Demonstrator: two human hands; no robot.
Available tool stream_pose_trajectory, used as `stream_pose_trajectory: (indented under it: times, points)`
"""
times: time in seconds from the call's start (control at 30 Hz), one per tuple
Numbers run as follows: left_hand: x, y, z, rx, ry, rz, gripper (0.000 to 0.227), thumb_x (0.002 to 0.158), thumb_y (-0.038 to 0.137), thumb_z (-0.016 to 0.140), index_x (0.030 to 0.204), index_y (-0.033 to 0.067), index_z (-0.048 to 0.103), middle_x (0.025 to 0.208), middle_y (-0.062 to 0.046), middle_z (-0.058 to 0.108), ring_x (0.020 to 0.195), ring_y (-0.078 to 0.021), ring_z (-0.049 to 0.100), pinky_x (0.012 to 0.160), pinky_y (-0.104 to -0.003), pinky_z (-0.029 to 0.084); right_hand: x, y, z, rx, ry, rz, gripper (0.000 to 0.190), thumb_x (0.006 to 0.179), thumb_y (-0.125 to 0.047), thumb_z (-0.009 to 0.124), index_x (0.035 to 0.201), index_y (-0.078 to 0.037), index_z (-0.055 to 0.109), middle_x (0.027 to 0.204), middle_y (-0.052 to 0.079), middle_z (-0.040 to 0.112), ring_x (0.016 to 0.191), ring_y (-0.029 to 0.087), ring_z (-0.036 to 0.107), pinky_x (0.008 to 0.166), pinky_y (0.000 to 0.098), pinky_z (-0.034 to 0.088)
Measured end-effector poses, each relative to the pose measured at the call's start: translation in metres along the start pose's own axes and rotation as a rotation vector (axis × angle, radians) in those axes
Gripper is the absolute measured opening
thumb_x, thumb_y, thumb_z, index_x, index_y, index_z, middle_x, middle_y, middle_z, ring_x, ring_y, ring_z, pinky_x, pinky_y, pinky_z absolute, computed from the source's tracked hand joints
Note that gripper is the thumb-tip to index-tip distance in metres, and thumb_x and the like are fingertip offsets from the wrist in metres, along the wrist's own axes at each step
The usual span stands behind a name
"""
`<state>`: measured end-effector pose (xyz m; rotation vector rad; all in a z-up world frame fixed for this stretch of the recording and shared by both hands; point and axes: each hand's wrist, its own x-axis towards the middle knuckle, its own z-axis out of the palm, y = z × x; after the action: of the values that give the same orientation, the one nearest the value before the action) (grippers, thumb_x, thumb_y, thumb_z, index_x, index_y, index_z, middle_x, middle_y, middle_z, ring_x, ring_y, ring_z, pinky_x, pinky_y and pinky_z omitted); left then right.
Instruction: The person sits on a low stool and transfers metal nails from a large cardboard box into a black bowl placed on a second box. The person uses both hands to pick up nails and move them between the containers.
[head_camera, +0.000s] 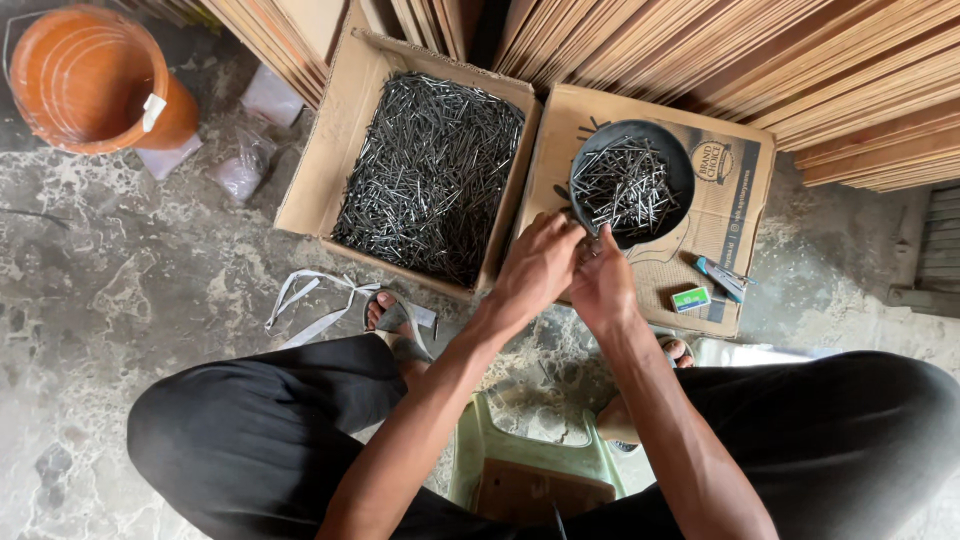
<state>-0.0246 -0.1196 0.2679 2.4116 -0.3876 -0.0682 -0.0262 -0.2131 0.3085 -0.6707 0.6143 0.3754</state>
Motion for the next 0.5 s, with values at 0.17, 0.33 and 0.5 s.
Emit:
stream_pose_trajectory:
  times: [0.17, 0.33, 0.5]
  points:
    - [0.005, 0.031, -0.068, -0.142, 0.091, 0.026, 0.020, 0.083, 0.012, 0.056, 0.100, 0.0049, 0.064, 0.098, -0.016, 0.057, 0.096, -0.0306, 0.057, 0.082, -0.036, 0.049, -0.003, -0.025, 0.003, 0.017, 0.008, -0.034, 0.040, 0.097, -0.034, 0.036, 0.108, 0.000, 0.053, 0.108, 0.018, 0.060, 0.100, 0.029, 0.061, 0.085, 0.0370, 0.051]
    - [0.003, -0.041, -0.081, -0.255, 0.267, -0.101, 0.023, 0.087, 0.022, 0.057, 0.099, 0.0045, 0.065, 0.098, -0.014, 0.055, 0.096, -0.0325, 0.054, 0.081, -0.036, 0.048, 0.002, -0.063, -0.003, 0.036, -0.023, -0.099, 0.058, 0.091, -0.041, 0.042, 0.121, 0.008, 0.037, 0.123, 0.027, 0.050, 0.116, 0.035, 0.052, 0.098, 0.0403, 0.046]
    - [-0.036, -0.169, -0.025, -0.231, 0.158, -0.606, 0.021, 0.090, 0.009, 0.050, 0.107, 0.0044, 0.061, 0.100, -0.016, 0.054, 0.099, -0.0284, 0.055, 0.086, -0.033, 0.049, 0.023, -0.077, -0.029, 0.039, -0.137, -0.041, 0.081, 0.092, -0.042, 0.052, 0.135, 0.014, 0.013, 0.140, 0.031, 0.023, 0.132, 0.039, 0.030, 0.111, 0.0434, 0.031]
